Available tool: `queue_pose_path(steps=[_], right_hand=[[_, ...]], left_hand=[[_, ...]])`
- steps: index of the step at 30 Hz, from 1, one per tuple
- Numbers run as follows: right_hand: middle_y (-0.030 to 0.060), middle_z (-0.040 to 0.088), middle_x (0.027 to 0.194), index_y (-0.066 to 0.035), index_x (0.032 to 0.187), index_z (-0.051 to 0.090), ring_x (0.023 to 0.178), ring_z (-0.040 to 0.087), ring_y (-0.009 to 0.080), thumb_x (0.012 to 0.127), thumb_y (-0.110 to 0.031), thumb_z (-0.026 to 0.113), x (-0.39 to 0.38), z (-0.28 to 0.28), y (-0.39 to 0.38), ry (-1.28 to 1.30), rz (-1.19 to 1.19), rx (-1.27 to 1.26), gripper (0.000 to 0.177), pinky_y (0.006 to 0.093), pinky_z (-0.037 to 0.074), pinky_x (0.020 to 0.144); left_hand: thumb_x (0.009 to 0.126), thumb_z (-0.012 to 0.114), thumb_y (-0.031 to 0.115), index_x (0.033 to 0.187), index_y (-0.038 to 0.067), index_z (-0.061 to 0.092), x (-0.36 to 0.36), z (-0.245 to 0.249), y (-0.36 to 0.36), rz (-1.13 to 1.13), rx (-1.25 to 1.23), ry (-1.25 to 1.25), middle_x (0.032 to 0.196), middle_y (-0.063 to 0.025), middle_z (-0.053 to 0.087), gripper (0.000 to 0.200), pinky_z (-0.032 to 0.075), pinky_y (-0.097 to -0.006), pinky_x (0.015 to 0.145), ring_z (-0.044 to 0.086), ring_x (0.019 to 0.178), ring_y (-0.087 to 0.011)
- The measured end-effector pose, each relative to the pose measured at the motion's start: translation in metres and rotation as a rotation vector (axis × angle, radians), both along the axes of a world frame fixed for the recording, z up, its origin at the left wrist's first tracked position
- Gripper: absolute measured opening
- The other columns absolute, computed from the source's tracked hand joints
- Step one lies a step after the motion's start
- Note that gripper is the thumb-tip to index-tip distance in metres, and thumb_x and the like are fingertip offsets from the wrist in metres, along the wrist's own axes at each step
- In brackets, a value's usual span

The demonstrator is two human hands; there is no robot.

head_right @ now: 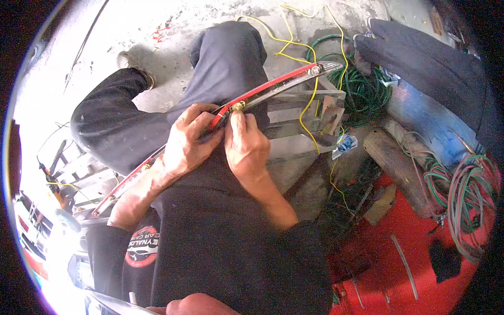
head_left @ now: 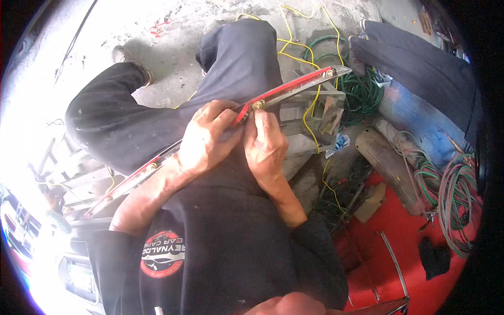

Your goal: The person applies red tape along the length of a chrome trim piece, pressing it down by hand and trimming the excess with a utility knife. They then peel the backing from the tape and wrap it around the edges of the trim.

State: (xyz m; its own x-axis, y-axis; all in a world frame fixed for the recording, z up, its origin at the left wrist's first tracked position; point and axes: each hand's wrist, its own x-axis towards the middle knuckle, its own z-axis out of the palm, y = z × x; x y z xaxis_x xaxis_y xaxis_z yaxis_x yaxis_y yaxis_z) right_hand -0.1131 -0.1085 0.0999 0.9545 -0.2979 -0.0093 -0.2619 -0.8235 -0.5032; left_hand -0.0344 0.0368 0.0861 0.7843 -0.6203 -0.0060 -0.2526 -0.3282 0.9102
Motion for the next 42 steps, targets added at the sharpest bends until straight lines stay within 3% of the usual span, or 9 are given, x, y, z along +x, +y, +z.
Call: queue_pose_path(steps=[9, 12, 25, 31, 32, 35, 42], right_hand=[[0.0162, 0.061, 0.092, -0.006, 0.119, 0.058, 0.071, 0.067, 0.0378, 0.093, -0.011, 0.066, 0.008, 0.011, 0.001, 0.156, 0.034, -0.063, 0.027, 0.0483, 0.055, 0.060], [0.0168, 0.062, 0.094, -0.006, 0.122, 0.058, 0.072, 0.068, 0.0382, 0.093, -0.011, 0.065, 0.009, 0.012, 0.002, 0.190, 0.030, -0.066, 0.029, 0.0487, 0.055, 0.061], [0.0171, 0.064, 0.092, -0.006, 0.123, 0.058, 0.073, 0.070, 0.0397, 0.097, -0.016, 0.062, 0.007, 0.019, 0.007, 0.344, 0.004, -0.163, 0.028, 0.0505, 0.056, 0.062], [0.0176, 0.067, 0.094, -0.004, 0.115, 0.059, 0.075, 0.070, 0.0406, 0.102, -0.011, 0.058, 0.006, 0.024, -0.002, 0.035, -0.209, 0.086, 0.015, 0.0476, 0.055, 0.064], [0.0181, 0.068, 0.095, -0.003, 0.114, 0.059, 0.079, 0.071, 0.0394, 0.102, -0.007, 0.059, 0.013, 0.009, -0.011, -0.167, -0.202, 0.094, 0.013, 0.0453, 0.056, 0.067], [0.0179, 0.066, 0.092, -0.001, 0.110, 0.059, 0.083, 0.070, 0.0367, 0.100, -0.005, 0.062, 0.018, -0.015, -0.030, -0.199, -0.269, 0.202, 0.011, 0.0433, 0.055, 0.073], [0.0172, 0.065, 0.090, -0.001, 0.103, 0.060, 0.078, 0.067, 0.0374, 0.099, -0.004, 0.064, 0.015, -0.015, -0.025, -0.191, -0.216, 0.117, 0.007, 0.0431, 0.053, 0.069]], left_hand=[[0.078, 0.082, 0.004, 0.103, -0.001, 0.063, -0.005, -0.021, 0.002, -0.004, -0.073, -0.022, 0.118, -0.0196, 0.066, 0.032, 0.057, -0.0445, 0.087, 0.068, 0.103, -0.0383], [0.078, 0.075, 0.002, 0.102, -0.001, 0.064, -0.006, -0.022, 0.001, 0.015, -0.098, -0.050, 0.111, -0.0173, 0.068, 0.027, 0.055, -0.0448, 0.087, 0.066, 0.099, -0.0374], [0.083, 0.081, 0.007, 0.095, -0.001, 0.063, -0.010, -0.024, -0.001, 0.053, -0.085, 0.043, 0.110, -0.0179, 0.068, 0.022, 0.058, -0.0412, 0.080, 0.069, 0.097, -0.0360], [0.082, 0.084, 0.011, 0.098, 0.001, 0.063, -0.008, -0.021, 0.001, 0.043, -0.076, 0.012, 0.112, -0.0169, 0.066, 0.028, 0.057, -0.0413, 0.083, 0.068, 0.099, -0.0348], [0.081, 0.084, 0.012, 0.098, 0.001, 0.063, -0.007, -0.018, 0.000, 0.048, -0.092, 0.030, 0.112, -0.0165, 0.067, 0.029, 0.057, -0.0416, 0.083, 0.068, 0.100, -0.0344], [0.081, 0.085, 0.016, 0.097, 0.001, 0.065, 0.000, -0.001, 0.001, 0.018, -0.050, 0.047, 0.113, -0.0157, 0.067, 0.029, 0.057, -0.0422, 0.084, 0.067, 0.104, -0.0337], [0.086, 0.082, 0.015, 0.090, 0.003, 0.073, 0.005, 0.011, 0.001, 0.033, 0.030, 0.258, 0.113, -0.0167, 0.071, 0.016, 0.054, -0.0424, 0.090, 0.069, 0.104, -0.0332]])
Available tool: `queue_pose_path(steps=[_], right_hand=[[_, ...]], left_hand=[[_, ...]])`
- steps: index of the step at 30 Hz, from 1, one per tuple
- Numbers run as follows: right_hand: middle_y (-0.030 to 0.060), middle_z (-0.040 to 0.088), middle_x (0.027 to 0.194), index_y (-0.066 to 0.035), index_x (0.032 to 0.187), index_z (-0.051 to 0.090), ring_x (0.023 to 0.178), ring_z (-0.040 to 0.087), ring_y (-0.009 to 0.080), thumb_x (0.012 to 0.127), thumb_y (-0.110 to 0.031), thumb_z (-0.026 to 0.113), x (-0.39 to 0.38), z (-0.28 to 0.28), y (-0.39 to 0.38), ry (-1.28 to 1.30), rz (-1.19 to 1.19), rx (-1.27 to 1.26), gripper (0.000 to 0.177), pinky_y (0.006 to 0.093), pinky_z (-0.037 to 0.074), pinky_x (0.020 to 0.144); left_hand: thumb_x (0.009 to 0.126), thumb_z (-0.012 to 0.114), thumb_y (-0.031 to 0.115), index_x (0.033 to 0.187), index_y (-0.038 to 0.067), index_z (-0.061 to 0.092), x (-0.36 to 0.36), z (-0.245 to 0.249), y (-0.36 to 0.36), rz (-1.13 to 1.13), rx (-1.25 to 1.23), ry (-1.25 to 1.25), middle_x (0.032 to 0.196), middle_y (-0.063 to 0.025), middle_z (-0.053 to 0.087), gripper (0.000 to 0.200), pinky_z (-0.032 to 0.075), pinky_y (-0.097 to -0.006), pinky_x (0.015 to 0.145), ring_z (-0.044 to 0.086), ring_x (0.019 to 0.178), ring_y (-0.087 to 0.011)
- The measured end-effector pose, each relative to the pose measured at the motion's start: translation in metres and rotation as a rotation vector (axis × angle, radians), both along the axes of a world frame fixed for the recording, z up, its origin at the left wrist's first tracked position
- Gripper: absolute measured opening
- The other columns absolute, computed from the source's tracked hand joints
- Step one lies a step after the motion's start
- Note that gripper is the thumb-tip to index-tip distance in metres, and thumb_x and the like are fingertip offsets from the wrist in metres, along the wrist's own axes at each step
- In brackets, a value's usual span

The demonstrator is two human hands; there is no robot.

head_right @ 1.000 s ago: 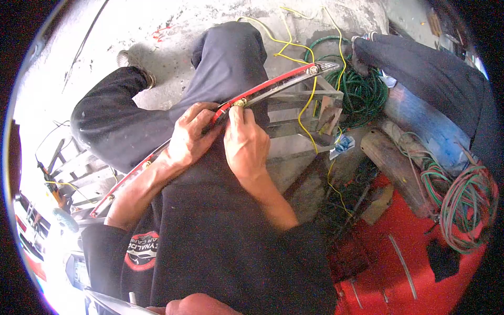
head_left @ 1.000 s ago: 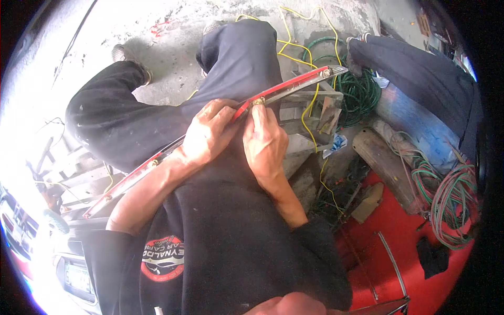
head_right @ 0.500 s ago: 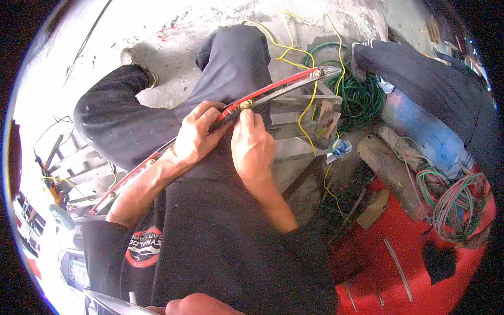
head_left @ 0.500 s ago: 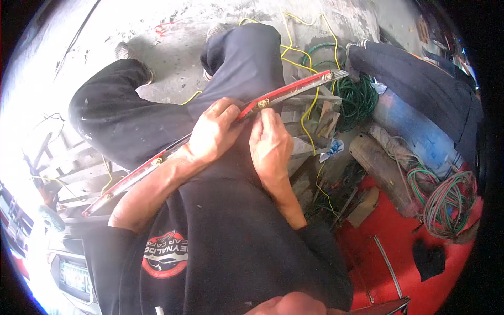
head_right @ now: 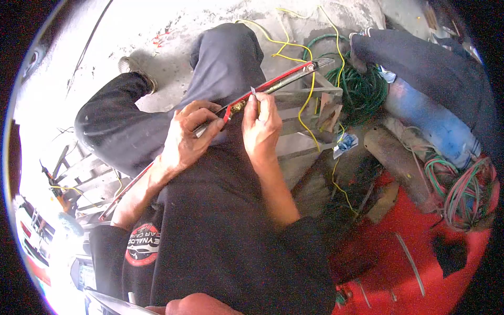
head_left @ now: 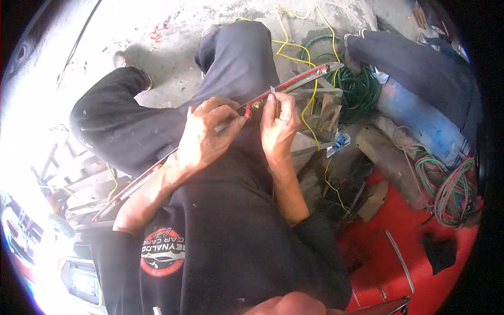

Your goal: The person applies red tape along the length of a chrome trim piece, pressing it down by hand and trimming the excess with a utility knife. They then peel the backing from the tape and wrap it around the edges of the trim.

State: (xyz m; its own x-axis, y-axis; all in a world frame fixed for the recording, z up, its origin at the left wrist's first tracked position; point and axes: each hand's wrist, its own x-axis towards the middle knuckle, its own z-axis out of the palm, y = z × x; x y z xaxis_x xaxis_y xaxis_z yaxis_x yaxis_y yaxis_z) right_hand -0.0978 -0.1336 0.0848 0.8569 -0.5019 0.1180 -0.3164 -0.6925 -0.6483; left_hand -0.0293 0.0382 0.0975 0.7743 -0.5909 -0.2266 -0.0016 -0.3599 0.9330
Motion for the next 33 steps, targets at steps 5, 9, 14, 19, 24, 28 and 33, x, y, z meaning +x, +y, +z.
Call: queue_pose_path(steps=[5, 9, 14, 19, 24, 28, 33], right_hand=[[0.0176, 0.065, 0.091, -0.001, 0.100, 0.058, 0.079, 0.067, 0.0381, 0.099, -0.005, 0.064, 0.001, 0.003, 0.004, 0.008, -0.013, 0.000, 0.007, 0.0438, 0.053, 0.068], [0.0183, 0.065, 0.090, -0.001, 0.100, 0.058, 0.078, 0.067, 0.0391, 0.099, -0.005, 0.063, 0.003, 0.004, 0.004, 0.008, -0.017, 0.013, 0.006, 0.0442, 0.053, 0.068], [0.0180, 0.064, 0.089, -0.001, 0.098, 0.058, 0.078, 0.067, 0.0390, 0.100, -0.006, 0.063, 0.004, 0.001, 0.007, 0.001, -0.021, -0.004, 0.007, 0.0445, 0.054, 0.067], [0.0170, 0.064, 0.088, -0.002, 0.097, 0.058, 0.078, 0.067, 0.0386, 0.100, -0.006, 0.063, 0.006, 0.002, 0.010, 0.024, -0.022, -0.014, 0.007, 0.0445, 0.053, 0.067], [0.0174, 0.064, 0.088, -0.002, 0.099, 0.058, 0.078, 0.067, 0.0390, 0.099, -0.004, 0.062, 0.007, 0.004, 0.010, 0.011, -0.004, 0.034, 0.005, 0.0451, 0.053, 0.067], [0.0185, 0.063, 0.090, -0.001, 0.102, 0.058, 0.081, 0.066, 0.0412, 0.098, -0.002, 0.062, 0.006, 0.001, 0.007, -0.005, 0.026, 0.014, 0.005, 0.0466, 0.053, 0.070], [0.0201, 0.068, 0.090, -0.001, 0.103, 0.062, 0.079, 0.069, 0.0398, 0.096, 0.000, 0.064, 0.005, -0.003, 0.008, -0.004, 0.018, 0.005, 0.007, 0.0432, 0.054, 0.069]], left_hand=[[0.086, 0.081, 0.013, 0.089, 0.003, 0.072, 0.001, 0.003, 0.000, -0.033, 0.008, -0.075, 0.114, -0.0165, 0.072, 0.014, 0.054, -0.0402, 0.090, 0.069, 0.105, -0.0313], [0.089, 0.080, 0.013, 0.091, 0.002, 0.070, -0.001, -0.003, 0.004, -0.012, -0.054, 0.086, 0.117, -0.0153, 0.071, 0.015, 0.052, -0.0388, 0.094, 0.068, 0.108, -0.0276], [0.091, 0.077, 0.012, 0.096, 0.003, 0.070, 0.003, -0.012, 0.015, -0.030, -0.201, 0.250, 0.119, -0.0147, 0.070, 0.013, 0.052, -0.0402, 0.095, 0.067, 0.111, -0.0295], [0.093, 0.077, 0.014, 0.098, 0.003, 0.069, 0.008, -0.015, 0.019, -0.075, -0.240, 0.218, 0.116, -0.0140, 0.070, 0.014, 0.051, -0.0397, 0.097, 0.065, 0.112, -0.0292], [0.095, 0.076, 0.019, 0.097, 0.003, 0.069, 0.011, -0.003, 0.012, -0.082, -0.194, 0.244, 0.128, -0.0126, 0.063, 0.016, 0.046, -0.0394, 0.103, 0.059, 0.121, -0.0266], [0.098, 0.074, 0.021, 0.097, 0.004, 0.070, 0.019, -0.002, 0.011, 0.091, -0.377, 0.516, 0.136, -0.0101, 0.057, 0.017, 0.042, -0.0367, 0.106, 0.052, 0.129, -0.0209], [0.106, 0.062, 0.027, 0.108, 0.005, 0.072, 0.054, 0.018, 0.000, 0.267, -0.620, 0.635, 0.126, -0.0077, 0.067, 0.024, 0.044, -0.0294, 0.097, 0.059, 0.106, -0.0120]])
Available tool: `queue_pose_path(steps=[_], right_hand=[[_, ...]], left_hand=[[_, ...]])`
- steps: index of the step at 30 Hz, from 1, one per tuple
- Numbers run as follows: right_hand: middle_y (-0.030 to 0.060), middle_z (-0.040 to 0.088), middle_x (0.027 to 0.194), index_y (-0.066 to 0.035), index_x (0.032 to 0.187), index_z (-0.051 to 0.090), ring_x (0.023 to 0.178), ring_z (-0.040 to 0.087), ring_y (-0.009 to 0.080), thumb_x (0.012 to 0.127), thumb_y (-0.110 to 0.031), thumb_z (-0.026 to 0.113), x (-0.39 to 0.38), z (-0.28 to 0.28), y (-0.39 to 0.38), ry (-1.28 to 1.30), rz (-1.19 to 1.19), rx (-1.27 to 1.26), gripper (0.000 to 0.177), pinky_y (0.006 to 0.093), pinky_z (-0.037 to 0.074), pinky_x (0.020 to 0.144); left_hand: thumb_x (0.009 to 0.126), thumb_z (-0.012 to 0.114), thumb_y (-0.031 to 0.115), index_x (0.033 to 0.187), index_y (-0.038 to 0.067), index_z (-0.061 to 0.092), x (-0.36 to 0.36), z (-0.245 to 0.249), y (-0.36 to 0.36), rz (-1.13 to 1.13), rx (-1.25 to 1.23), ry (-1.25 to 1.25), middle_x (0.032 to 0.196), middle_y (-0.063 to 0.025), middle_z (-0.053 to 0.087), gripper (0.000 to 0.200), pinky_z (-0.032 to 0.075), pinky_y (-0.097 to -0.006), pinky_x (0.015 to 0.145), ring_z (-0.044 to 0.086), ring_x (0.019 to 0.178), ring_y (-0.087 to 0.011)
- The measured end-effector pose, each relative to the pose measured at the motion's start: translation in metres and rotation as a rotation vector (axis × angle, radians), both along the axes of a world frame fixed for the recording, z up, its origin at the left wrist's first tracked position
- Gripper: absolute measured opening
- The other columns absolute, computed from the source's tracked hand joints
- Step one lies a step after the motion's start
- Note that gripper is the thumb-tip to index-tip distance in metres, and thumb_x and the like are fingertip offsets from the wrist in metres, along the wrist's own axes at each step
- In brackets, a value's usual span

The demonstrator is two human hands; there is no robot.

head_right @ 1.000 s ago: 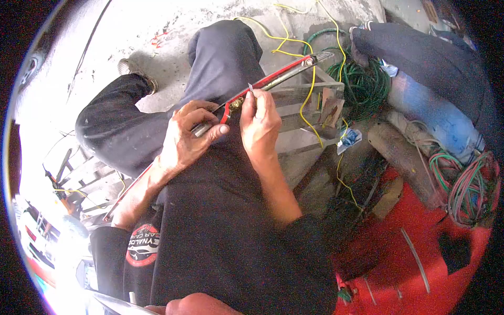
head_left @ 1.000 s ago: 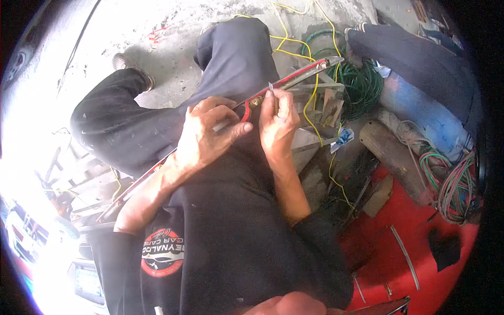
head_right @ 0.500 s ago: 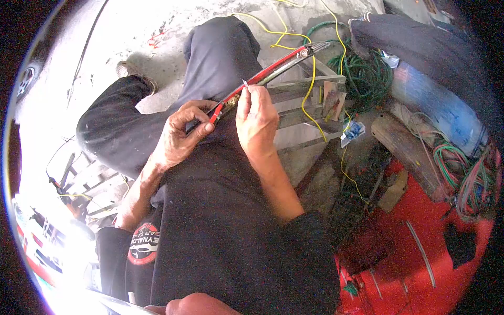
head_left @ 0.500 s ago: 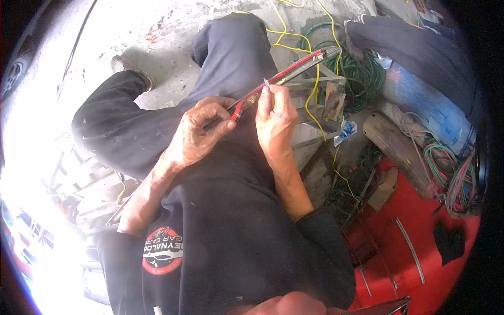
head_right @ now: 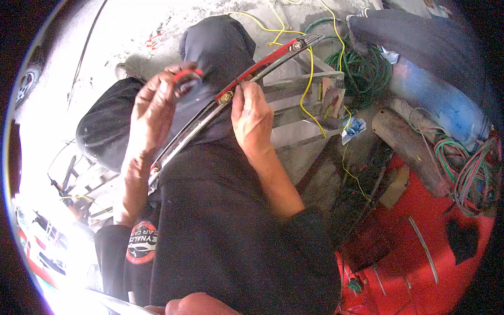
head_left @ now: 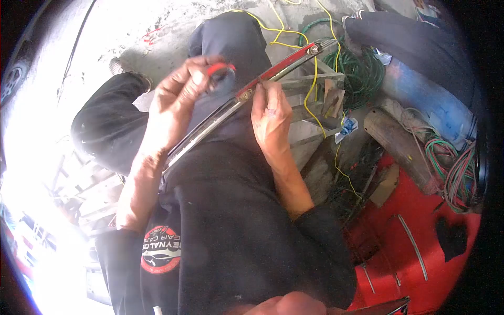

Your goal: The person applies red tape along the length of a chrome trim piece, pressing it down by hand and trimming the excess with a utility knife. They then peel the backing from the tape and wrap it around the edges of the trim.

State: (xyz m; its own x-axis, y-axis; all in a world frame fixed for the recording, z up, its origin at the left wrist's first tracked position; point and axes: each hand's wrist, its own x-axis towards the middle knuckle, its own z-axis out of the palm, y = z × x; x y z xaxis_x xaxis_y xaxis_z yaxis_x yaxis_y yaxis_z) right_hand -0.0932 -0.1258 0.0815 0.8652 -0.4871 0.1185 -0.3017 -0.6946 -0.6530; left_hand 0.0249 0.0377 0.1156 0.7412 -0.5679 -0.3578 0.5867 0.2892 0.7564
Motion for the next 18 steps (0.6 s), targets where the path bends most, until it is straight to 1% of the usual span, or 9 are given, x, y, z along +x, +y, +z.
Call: queue_pose_path(steps=[2, 4, 6, 7, 9, 11, 13, 17, 18], right_hand=[[0.0198, 0.067, 0.091, -0.001, 0.104, 0.061, 0.080, 0.068, 0.0405, 0.097, -0.001, 0.064, 0.002, 0.000, -0.003, -0.002, 0.008, 0.002, 0.008, 0.0442, 0.054, 0.070], [0.0192, 0.065, 0.094, -0.001, 0.106, 0.059, 0.084, 0.067, 0.0417, 0.098, -0.002, 0.063, -0.002, 0.001, -0.004, 0.010, 0.015, 0.021, 0.009, 0.0461, 0.054, 0.071], [0.0192, 0.066, 0.094, -0.001, 0.105, 0.060, 0.082, 0.068, 0.0407, 0.098, -0.003, 0.065, -0.007, 0.009, -0.003, 0.008, 0.011, 0.045, 0.010, 0.0454, 0.054, 0.070], [0.0192, 0.066, 0.093, 0.000, 0.105, 0.060, 0.081, 0.068, 0.0402, 0.098, -0.004, 0.065, -0.009, 0.013, -0.002, 0.000, 0.010, 0.056, 0.010, 0.0451, 0.055, 0.069], [0.0193, 0.067, 0.092, 0.000, 0.105, 0.059, 0.079, 0.070, 0.0393, 0.098, -0.006, 0.068, -0.016, 0.024, 0.006, -0.002, 0.024, 0.134, 0.013, 0.0443, 0.055, 0.068], [0.0195, 0.067, 0.092, 0.000, 0.104, 0.058, 0.078, 0.071, 0.0387, 0.097, -0.009, 0.070, -0.018, 0.027, 0.011, 0.011, 0.008, 0.198, 0.017, 0.0436, 0.056, 0.067], [0.0199, 0.067, 0.092, 0.000, 0.104, 0.056, 0.078, 0.072, 0.0383, 0.096, -0.011, 0.072, -0.015, 0.025, 0.016, 0.030, -0.037, 0.246, 0.021, 0.0430, 0.057, 0.066], [0.0184, 0.070, 0.085, -0.002, 0.102, 0.055, 0.076, 0.073, 0.0376, 0.093, -0.016, 0.078, -0.006, 0.022, 0.016, 0.133, -0.034, 0.237, 0.028, 0.0426, 0.057, 0.065], [0.0181, 0.070, 0.084, -0.003, 0.102, 0.055, 0.076, 0.073, 0.0375, 0.093, -0.016, 0.078, -0.005, 0.019, 0.017, 0.113, -0.035, 0.241, 0.028, 0.0428, 0.057, 0.065]], left_hand=[[0.106, 0.064, 0.029, 0.107, 0.005, 0.072, 0.011, -0.002, -0.001, 0.075, 0.063, -0.087, 0.114, -0.0040, 0.071, 0.025, 0.046, -0.0273, 0.094, 0.057, 0.096, -0.0087], [0.105, 0.065, 0.028, 0.106, 0.005, 0.071, 0.012, -0.008, 0.004, 0.034, 0.170, -0.139, 0.108, -0.0018, 0.071, 0.024, 0.046, -0.0255, 0.092, 0.057, 0.094, -0.0078], [0.104, 0.068, 0.027, 0.107, 0.004, 0.070, 0.010, -0.007, 0.010, -0.014, 0.291, -0.158, 0.099, 0.0020, 0.069, 0.023, 0.046, -0.0223, 0.087, 0.057, 0.092, -0.0059], [0.104, 0.068, 0.028, 0.107, 0.004, 0.070, 0.004, -0.005, 0.013, -0.048, 0.371, -0.178, 0.096, 0.0022, 0.067, 0.025, 0.046, -0.0228, 0.085, 0.057, 0.091, -0.0056], [0.104, 0.068, 0.029, 0.107, 0.002, 0.069, -0.015, -0.019, 0.018, -0.051, 0.490, -0.210, 0.093, 0.0020, 0.066, 0.027, 0.046, -0.0235, 0.082, 0.056, 0.089, -0.0064], [0.105, 0.066, 0.031, 0.106, 0.000, 0.068, -0.035, -0.036, 0.021, -0.058, 0.665, -0.306, 0.089, 0.0012, 0.065, 0.031, 0.046, -0.0239, 0.078, 0.054, 0.083, -0.0068], [0.105, 0.066, 0.032, 0.106, 0.001, 0.068, -0.044, -0.043, 0.016, -0.010, 0.616, -0.178, 0.088, 0.0013, 0.065, 0.031, 0.046, -0.0236, 0.074, 0.053, 0.079, -0.0059], [0.105, 0.066, 0.031, 0.105, 0.001, 0.068, -0.048, -0.048, 0.017, -0.034, 0.596, -0.158, 0.087, 0.0020, 0.065, 0.031, 0.044, -0.0229, 0.071, 0.051, 0.078, -0.0045], [0.105, 0.066, 0.031, 0.105, 0.001, 0.068, -0.047, -0.049, 0.017, -0.032, 0.579, -0.155, 0.087, 0.0023, 0.064, 0.031, 0.044, -0.0228, 0.071, 0.051, 0.077, -0.0043]])
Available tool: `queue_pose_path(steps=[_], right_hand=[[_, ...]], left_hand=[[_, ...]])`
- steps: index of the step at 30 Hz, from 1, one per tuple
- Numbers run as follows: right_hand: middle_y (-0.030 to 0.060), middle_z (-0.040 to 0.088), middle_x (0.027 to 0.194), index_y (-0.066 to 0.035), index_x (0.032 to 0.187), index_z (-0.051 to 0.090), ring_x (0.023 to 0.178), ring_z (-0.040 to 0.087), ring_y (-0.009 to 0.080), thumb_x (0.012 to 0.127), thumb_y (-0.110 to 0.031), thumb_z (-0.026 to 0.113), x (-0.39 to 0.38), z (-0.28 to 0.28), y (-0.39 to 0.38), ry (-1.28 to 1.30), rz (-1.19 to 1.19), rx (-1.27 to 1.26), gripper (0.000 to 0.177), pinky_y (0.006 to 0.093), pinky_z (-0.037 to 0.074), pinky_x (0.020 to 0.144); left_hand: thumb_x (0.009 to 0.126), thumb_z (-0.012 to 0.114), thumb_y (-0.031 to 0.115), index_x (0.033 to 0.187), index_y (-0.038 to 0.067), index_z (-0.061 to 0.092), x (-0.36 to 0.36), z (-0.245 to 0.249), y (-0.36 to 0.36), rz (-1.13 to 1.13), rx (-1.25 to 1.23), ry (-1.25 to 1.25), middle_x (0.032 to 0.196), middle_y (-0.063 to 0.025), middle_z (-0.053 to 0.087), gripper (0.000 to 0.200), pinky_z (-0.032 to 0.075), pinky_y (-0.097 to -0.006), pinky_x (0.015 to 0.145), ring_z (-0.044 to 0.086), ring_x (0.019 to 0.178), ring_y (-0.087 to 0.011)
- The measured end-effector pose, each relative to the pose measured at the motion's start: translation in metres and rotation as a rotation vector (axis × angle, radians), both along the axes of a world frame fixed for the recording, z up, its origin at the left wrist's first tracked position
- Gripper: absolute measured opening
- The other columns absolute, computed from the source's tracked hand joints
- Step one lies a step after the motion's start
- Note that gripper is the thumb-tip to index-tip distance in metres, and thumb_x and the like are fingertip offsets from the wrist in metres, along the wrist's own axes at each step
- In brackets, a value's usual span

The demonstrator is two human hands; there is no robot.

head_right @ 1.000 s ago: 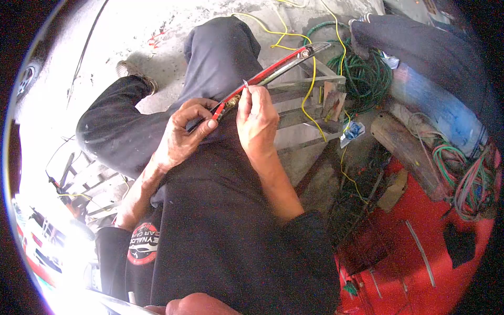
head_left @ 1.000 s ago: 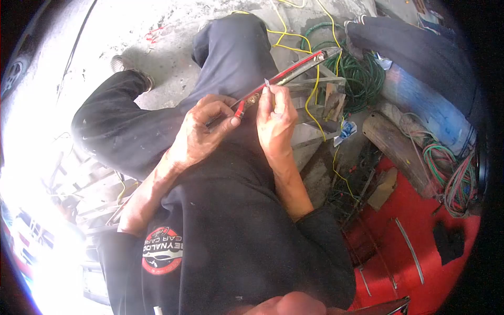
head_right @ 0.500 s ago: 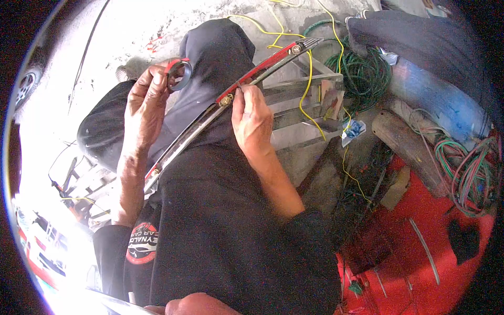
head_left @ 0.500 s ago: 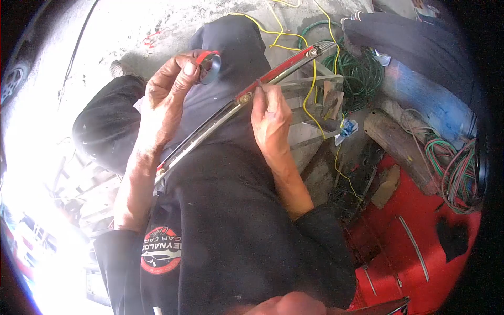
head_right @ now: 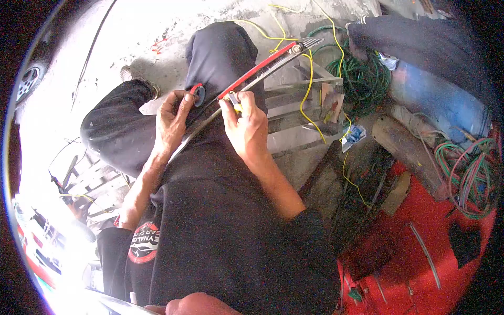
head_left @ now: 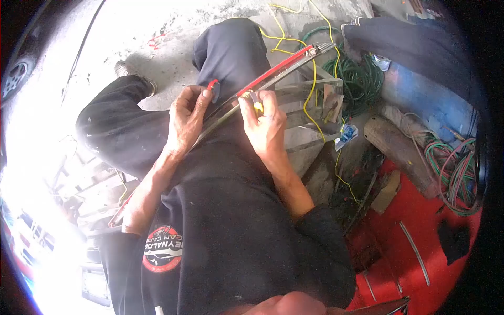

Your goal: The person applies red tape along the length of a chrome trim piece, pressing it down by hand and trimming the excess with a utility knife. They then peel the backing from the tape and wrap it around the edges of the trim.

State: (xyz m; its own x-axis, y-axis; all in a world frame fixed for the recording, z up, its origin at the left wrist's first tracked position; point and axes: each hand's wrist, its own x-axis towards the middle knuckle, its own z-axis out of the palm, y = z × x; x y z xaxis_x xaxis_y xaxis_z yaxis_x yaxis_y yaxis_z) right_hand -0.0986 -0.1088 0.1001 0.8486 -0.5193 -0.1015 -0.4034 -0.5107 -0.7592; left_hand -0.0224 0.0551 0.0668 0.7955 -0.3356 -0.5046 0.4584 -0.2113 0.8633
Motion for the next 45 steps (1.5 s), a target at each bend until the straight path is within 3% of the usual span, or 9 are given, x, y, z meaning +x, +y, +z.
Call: queue_pose_path(steps=[10, 16, 22, 24, 25, 31, 34, 39, 45], right_hand=[[0.0190, 0.070, 0.077, -0.002, 0.094, 0.059, 0.073, 0.072, 0.0388, 0.092, -0.019, 0.077, 0.013, 0.004, 0.001, 0.094, -0.071, 0.054, 0.025, 0.0454, 0.053, 0.064], [0.0211, 0.071, 0.079, 0.001, 0.094, 0.062, 0.071, 0.072, 0.0382, 0.091, -0.017, 0.076, 0.011, -0.004, -0.002, 0.047, -0.078, 0.129, 0.023, 0.0444, 0.053, 0.064], [0.0225, 0.070, 0.079, 0.001, 0.098, 0.061, 0.072, 0.072, 0.0397, 0.090, -0.026, 0.078, 0.005, 0.002, 0.000, 0.131, -0.061, 0.107, 0.033, 0.0458, 0.055, 0.064], [0.0238, 0.070, 0.079, 0.000, 0.099, 0.061, 0.075, 0.072, 0.0431, 0.091, -0.030, 0.078, 0.010, 0.017, 0.006, 0.113, -0.059, 0.018, 0.035, 0.0477, 0.056, 0.067], [0.0188, 0.069, 0.083, 0.000, 0.101, 0.062, 0.074, 0.068, 0.0343, 0.088, -0.033, 0.081, 0.006, 0.006, 0.010, 0.082, -0.084, -0.159, 0.040, 0.0463, 0.054, 0.070], [0.0138, 0.069, 0.084, -0.006, 0.110, 0.060, 0.076, 0.071, 0.0338, 0.099, -0.021, 0.069, -0.023, 0.000, 0.001, -0.188, -0.231, 0.073, 0.021, 0.0436, 0.055, 0.067], [0.0248, 0.068, 0.098, -0.004, 0.116, 0.056, 0.087, 0.067, 0.0443, 0.106, -0.027, 0.056, -0.060, -0.062, -0.039, -0.137, -0.226, -0.312, 0.025, 0.0512, 0.053, 0.073], [0.0268, 0.069, 0.101, -0.002, 0.125, 0.055, 0.093, 0.067, 0.0490, 0.102, -0.027, 0.056, -0.128, -0.102, -0.139, 0.200, -0.580, -0.324, 0.034, 0.0552, 0.052, 0.080], [0.0270, 0.066, 0.109, -0.004, 0.122, 0.063, 0.101, 0.065, 0.0455, 0.099, -0.017, 0.059, -0.177, -0.113, -0.255, 0.287, -0.606, -0.527, 0.027, 0.0533, 0.053, 0.083]], left_hand=[[0.108, 0.060, 0.026, 0.107, 0.001, 0.065, 0.001, -0.004, 0.005, -0.089, -0.178, 0.166, 0.103, -0.0073, 0.075, 0.026, 0.052, -0.0274, 0.090, 0.066, 0.095, -0.0093], [0.107, 0.063, 0.031, 0.105, -0.001, 0.066, -0.002, -0.008, 0.003, -0.028, -0.208, 0.156, 0.099, -0.0079, 0.075, 0.032, 0.053, -0.0271, 0.086, 0.065, 0.092, -0.0091], [0.105, 0.064, 0.031, 0.101, -0.001, 0.068, -0.001, -0.003, 0.000, -0.026, -0.130, 0.071, 0.096, -0.0084, 0.076, 0.033, 0.053, -0.0287, 0.082, 0.066, 0.089, -0.0102], [0.104, 0.066, 0.031, 0.095, -0.002, 0.070, 0.005, 0.013, 0.004, -0.187, 0.229, -0.069, 0.092, -0.0100, 0.075, 0.035, 0.052, -0.0302, 0.077, 0.065, 0.084, -0.0111], [0.102, 0.067, 0.033, 0.091, -0.002, 0.070, -0.001, 0.002, 0.004, -0.092, 0.100, -0.060, 0.087, -0.0100, 0.073, 0.037, 0.051, -0.0315, 0.073, 0.063, 0.078, -0.0116], [0.106, 0.062, 0.031, 0.096, 0.004, 0.069, 0.012, 0.013, 0.007, 0.017, -0.146, -0.049, 0.092, -0.0027, 0.070, 0.030, 0.046, -0.0286, 0.083, 0.058, 0.087, -0.0111], [0.107, 0.062, 0.030, 0.099, 0.006, 0.067, 0.020, 0.012, 0.006, 0.025, -0.179, -0.056, 0.090, 0.0003, 0.067, 0.025, 0.044, -0.0253, 0.077, 0.055, 0.082, -0.0081], [0.108, 0.059, 0.029, 0.092, 0.010, 0.059, 0.019, 0.028, 0.000, 0.109, -0.215, 0.001, 0.077, 0.0061, 0.045, 0.026, 0.030, -0.0239, 0.062, 0.037, 0.070, -0.0042], [0.105, 0.063, 0.024, 0.103, 0.006, 0.064, 0.021, 0.018, 0.021, 0.145, -0.335, 0.051, 0.091, 0.0001, 0.061, 0.018, 0.045, -0.0256, 0.076, 0.054, 0.079, -0.0074]])
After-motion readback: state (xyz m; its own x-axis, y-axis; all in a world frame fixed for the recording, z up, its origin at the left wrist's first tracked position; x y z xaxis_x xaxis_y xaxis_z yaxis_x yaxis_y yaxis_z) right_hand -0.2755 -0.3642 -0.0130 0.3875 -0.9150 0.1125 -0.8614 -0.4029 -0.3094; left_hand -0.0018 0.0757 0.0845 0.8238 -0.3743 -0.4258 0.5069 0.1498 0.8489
